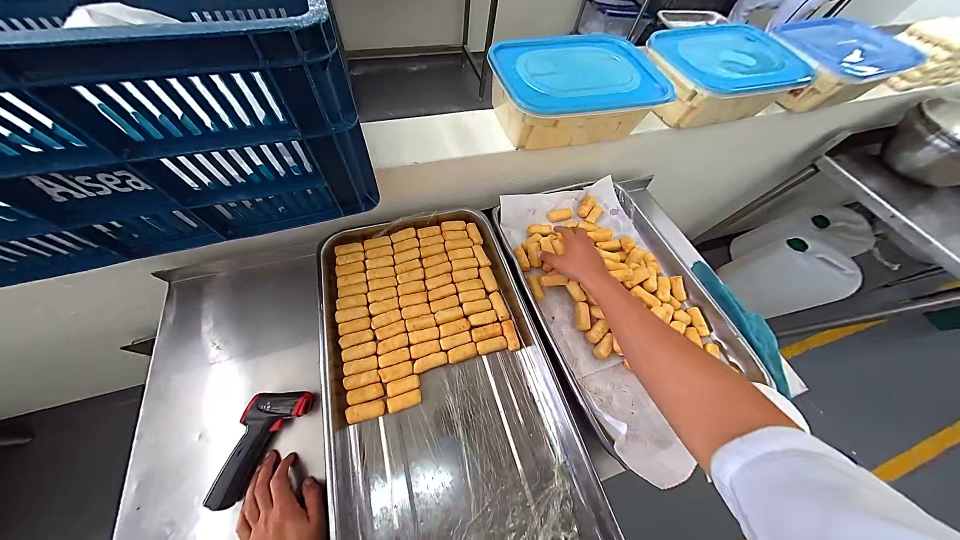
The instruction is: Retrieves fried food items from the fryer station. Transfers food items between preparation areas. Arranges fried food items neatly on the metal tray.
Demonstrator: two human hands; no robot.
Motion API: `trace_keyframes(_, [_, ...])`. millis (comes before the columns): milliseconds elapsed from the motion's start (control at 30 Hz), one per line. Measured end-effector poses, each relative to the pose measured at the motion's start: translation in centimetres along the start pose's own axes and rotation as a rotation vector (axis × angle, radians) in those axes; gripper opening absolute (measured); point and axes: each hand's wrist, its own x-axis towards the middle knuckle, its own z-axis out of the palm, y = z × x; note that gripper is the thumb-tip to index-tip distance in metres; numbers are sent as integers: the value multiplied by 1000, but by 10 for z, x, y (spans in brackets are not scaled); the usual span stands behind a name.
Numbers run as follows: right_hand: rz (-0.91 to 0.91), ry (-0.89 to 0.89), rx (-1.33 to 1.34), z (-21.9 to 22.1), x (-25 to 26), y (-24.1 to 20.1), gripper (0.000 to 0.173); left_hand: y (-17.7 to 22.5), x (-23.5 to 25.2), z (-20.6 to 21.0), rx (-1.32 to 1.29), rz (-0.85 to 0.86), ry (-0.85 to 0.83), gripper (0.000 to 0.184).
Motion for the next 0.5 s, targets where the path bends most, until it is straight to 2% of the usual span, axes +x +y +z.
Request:
trace_keyframes(67, [100, -84, 6, 13, 26, 3, 86, -2, 0, 2, 7, 5, 14, 53])
trace_keyframes(100, [121, -112, -19, 20, 30, -4, 86, -2, 1, 2, 10, 5, 15, 54])
trace_keyframes(200, [95, -86, -75, 34, 27, -18, 72, 0, -1, 0, 14, 3, 9, 55])
trace_keyframes(267, [65, -51, -29, 31, 22, -8, 60, 1, -2, 0, 13, 0, 13, 55])
trace_keyframes(333, [56, -38, 18, 26, 24, 6, 55, 1, -2, 0, 14, -3, 21, 55])
trace_keyframes(500, [43, -172, -59, 22, 34, 5, 70, 1, -3, 0, 10, -6, 17, 55])
